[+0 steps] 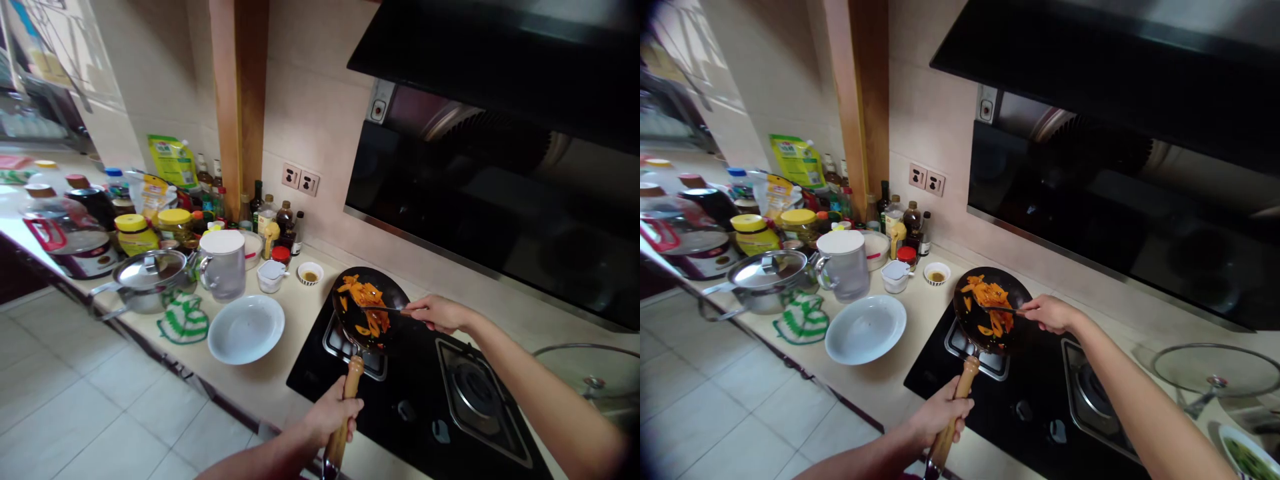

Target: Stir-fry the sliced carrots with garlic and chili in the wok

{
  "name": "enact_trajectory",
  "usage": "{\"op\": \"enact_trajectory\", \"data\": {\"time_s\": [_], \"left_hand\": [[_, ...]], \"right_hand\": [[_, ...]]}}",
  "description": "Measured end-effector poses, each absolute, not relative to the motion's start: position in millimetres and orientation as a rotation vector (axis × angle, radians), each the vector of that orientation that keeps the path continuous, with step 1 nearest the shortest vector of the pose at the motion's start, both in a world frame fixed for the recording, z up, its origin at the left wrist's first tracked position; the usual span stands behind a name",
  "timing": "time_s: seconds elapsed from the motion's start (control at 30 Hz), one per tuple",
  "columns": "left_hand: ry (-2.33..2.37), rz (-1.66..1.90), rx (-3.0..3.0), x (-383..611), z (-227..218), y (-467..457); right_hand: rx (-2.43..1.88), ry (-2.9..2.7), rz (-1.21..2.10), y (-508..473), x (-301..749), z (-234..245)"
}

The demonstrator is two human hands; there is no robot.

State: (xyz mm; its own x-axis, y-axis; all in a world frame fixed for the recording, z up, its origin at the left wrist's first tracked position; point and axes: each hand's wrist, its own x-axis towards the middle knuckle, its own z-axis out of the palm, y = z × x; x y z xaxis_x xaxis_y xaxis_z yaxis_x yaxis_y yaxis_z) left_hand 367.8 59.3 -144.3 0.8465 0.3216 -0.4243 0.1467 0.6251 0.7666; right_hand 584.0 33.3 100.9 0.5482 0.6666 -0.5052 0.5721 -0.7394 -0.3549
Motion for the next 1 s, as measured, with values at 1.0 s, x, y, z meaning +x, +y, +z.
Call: {"op": "enact_trajectory", "data": {"time_s": [1.0], "left_hand": [[0.59, 0.126, 0.924, 370, -144, 57]], "right_hand": [[-3.179, -1.894, -0.275, 10, 609, 92]]}}
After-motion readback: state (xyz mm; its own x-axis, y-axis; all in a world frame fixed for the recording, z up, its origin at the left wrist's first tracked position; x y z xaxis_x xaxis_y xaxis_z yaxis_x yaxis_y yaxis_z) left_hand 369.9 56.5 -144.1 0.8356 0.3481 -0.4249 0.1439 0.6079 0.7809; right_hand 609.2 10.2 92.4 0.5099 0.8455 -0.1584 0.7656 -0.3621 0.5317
